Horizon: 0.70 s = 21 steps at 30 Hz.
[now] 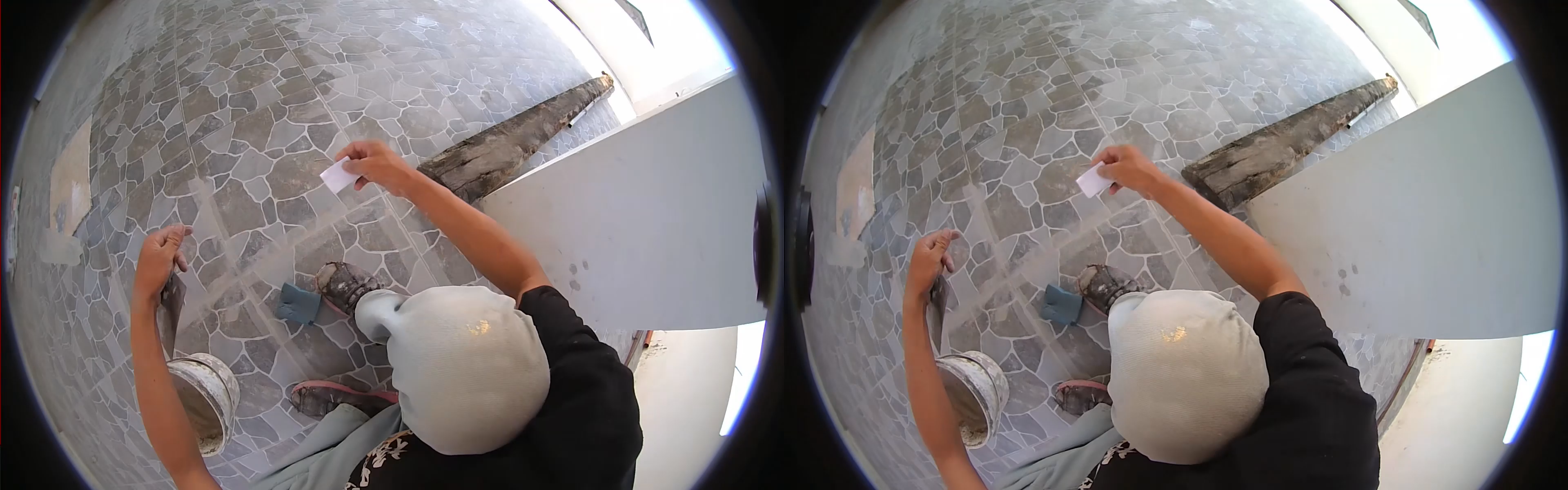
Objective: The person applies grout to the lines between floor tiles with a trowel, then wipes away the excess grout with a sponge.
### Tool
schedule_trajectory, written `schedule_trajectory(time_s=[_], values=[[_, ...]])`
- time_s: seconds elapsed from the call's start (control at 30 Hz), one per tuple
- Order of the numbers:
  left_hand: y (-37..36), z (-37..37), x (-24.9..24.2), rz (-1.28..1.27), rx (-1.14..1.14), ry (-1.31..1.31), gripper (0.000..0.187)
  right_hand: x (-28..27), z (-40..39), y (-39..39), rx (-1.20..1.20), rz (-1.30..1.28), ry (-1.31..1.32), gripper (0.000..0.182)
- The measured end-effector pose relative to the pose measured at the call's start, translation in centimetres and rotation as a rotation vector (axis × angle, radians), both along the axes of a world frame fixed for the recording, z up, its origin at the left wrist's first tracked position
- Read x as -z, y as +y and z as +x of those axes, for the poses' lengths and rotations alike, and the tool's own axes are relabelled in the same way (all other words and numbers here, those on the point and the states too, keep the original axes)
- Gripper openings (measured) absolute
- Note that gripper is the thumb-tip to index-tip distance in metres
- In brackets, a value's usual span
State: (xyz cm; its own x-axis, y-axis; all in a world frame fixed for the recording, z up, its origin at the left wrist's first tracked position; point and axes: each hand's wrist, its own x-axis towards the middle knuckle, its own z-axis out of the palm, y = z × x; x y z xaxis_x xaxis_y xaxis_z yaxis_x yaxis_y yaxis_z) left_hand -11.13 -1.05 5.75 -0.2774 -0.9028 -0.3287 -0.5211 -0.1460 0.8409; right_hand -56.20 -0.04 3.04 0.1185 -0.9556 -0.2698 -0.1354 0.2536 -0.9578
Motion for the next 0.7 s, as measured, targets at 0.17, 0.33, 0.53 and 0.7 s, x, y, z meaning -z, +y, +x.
schedule_trajectory(time_s=[0.17, 0.33, 0.53, 0.7], values=[[-0.5, -6.5, -2.8, -0.091, 0.162, 0.138, 0.035, -4.5, 0.9, 1.3, 0.037, -0.035, 0.060, 0.023], [0.3, -14.8, -4.4, -0.073, 0.297, 0.149, 0.043, -5.4, 6.4, 1.6, 0.003, -0.163, -0.055, 0.027], [0.3, -14.5, -2.1, 0.032, 0.036, 0.469, 0.015, -5.1, 8.2, 2.3, -0.004, -0.051, -0.289, 0.027], [0.6, -12.9, -1.5, 0.050, 0.012, 0.474, 0.009, -4.7, 10.4, 2.0, -0.070, -0.087, -0.220, 0.020]])
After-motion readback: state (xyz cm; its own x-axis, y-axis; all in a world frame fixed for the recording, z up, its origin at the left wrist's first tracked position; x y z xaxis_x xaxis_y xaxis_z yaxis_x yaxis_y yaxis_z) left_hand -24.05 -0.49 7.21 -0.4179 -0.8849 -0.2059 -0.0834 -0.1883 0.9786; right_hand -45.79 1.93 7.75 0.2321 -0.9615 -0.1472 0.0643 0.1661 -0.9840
